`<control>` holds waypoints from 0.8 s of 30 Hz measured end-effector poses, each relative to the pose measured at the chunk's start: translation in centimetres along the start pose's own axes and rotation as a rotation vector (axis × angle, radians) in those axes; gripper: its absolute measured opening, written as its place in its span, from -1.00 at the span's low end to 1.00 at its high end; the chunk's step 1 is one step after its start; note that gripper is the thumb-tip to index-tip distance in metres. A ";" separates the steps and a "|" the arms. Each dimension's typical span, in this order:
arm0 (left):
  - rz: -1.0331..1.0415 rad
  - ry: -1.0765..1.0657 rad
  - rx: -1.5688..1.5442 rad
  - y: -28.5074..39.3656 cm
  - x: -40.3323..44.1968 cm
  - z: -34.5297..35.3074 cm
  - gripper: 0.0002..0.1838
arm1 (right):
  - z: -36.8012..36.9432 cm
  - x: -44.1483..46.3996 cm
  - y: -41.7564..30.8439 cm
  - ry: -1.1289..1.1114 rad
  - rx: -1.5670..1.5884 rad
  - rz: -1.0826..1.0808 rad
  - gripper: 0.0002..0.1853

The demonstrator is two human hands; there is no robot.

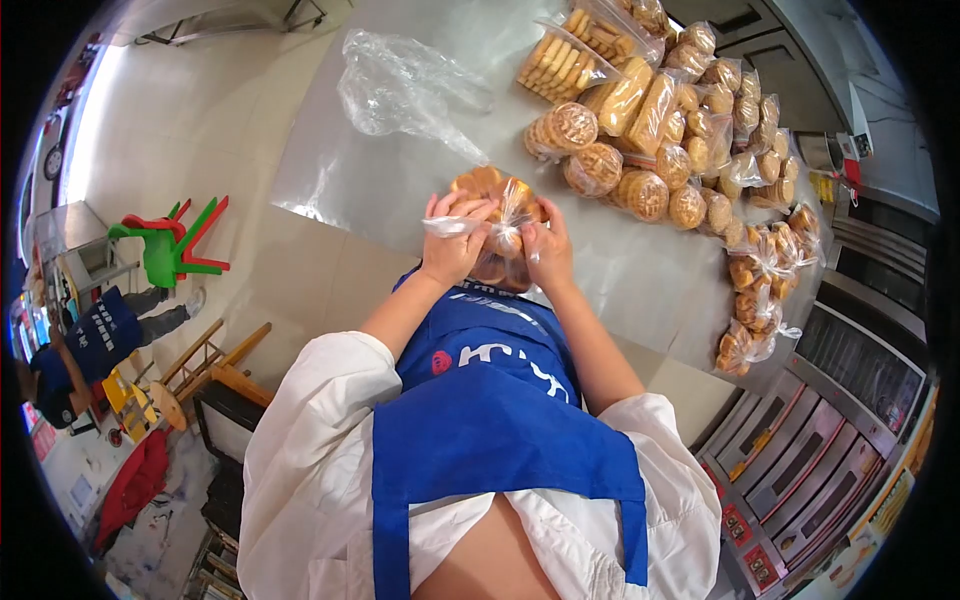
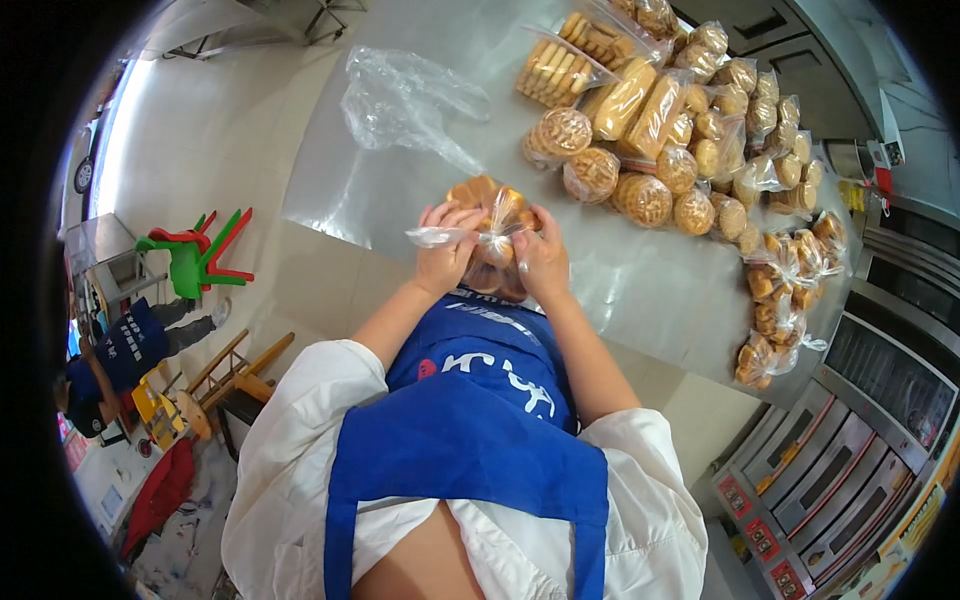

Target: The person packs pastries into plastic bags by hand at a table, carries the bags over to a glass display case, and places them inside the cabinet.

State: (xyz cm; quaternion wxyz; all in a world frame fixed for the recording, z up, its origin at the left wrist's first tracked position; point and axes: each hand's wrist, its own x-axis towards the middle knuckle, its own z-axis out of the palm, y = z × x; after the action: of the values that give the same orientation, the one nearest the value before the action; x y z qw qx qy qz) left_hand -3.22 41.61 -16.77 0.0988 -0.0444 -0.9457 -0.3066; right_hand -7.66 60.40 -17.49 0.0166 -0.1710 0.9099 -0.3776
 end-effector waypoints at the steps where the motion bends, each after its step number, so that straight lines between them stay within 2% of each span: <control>1: -0.030 0.014 -0.014 0.2 0.2 -0.4 -0.61 | -0.5 0.2 -0.2 0.002 -0.013 -0.044 -0.83; 2: -0.061 0.028 -0.030 1.0 1.0 -1.5 -0.67 | -1.2 0.5 -0.3 0.003 -0.015 -0.038 -0.83; 3: 0.082 0.163 0.137 1.8 1.9 -2.7 -0.87 | -2.0 0.9 -0.4 0.015 -0.095 -0.126 -0.84; 4: 0.085 0.160 0.134 1.4 1.8 -2.7 -0.87 | -2.8 1.2 -0.5 0.027 -0.174 -0.216 -0.84; 5: 0.136 0.098 0.228 0.5 1.5 -3.0 -0.95 | -3.6 1.5 -0.9 0.030 -0.174 -0.213 -0.84; 6: 0.185 0.034 0.323 -0.1 1.2 -3.2 -0.91 | -4.3 1.6 -1.3 0.044 -0.203 -0.282 -0.83; 7: 0.241 0.097 0.299 -0.4 1.2 -3.0 -0.82 | -4.7 1.6 -1.5 0.059 -0.233 -0.352 -0.83; 8: 0.246 0.096 0.297 -0.8 0.6 -2.8 -0.82 | -4.5 1.3 -0.9 0.063 -0.235 -0.348 -0.83; 10: 0.175 -0.092 0.281 -1.1 -0.4 -2.8 -0.80 | -4.2 1.1 0.2 0.002 -0.301 -0.344 -0.81; 11: 0.177 -0.088 0.279 -0.9 -0.6 -2.8 -0.80 | -4.2 1.2 0.2 0.005 -0.305 -0.346 -0.81; 13: -0.150 -0.127 -0.117 -0.4 -1.2 -3.3 -0.76 | -3.9 1.1 -0.5 0.024 -0.273 -0.325 -0.78; 14: -0.144 -0.131 -0.117 0.2 -1.2 -3.2 -0.76 | -3.6 1.0 -0.5 0.028 -0.274 -0.320 -0.78; 16: -0.634 -0.288 -1.147 2.4 -0.8 -2.4 -0.63 | -2.9 0.7 0.0 -0.069 -0.238 -0.247 -0.78; 17: -0.748 -0.364 -1.250 3.6 -0.1 -2.3 -0.55 | -2.8 0.8 0.2 -0.067 -0.240 -0.252 -0.78; 18: -0.743 -0.360 -1.248 3.3 0.5 -2.4 -0.55 | -2.8 1.0 0.4 -0.088 -0.260 -0.233 -0.78; 20: -0.646 -0.664 -0.977 2.3 2.0 -2.3 -0.54 | -2.8 1.0 0.6 -0.108 -0.276 -0.210 -0.78; 22: -0.634 -0.655 -0.862 1.5 2.0 -1.8 -0.55 | -3.2 1.2 0.8 -0.065 -0.226 -0.175 -0.78; 24: -0.557 -0.442 -0.945 1.4 1.7 -1.9 -0.56 | -3.4 1.4 0.5 -0.045 -0.255 -0.228 -0.77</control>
State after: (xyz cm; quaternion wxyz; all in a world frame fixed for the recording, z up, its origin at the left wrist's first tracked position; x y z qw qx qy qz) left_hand -4.41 41.63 -14.13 -0.2155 0.1037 -0.6808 -0.6923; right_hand -9.71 62.55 -15.30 -0.0277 -0.2824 0.9244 -0.2547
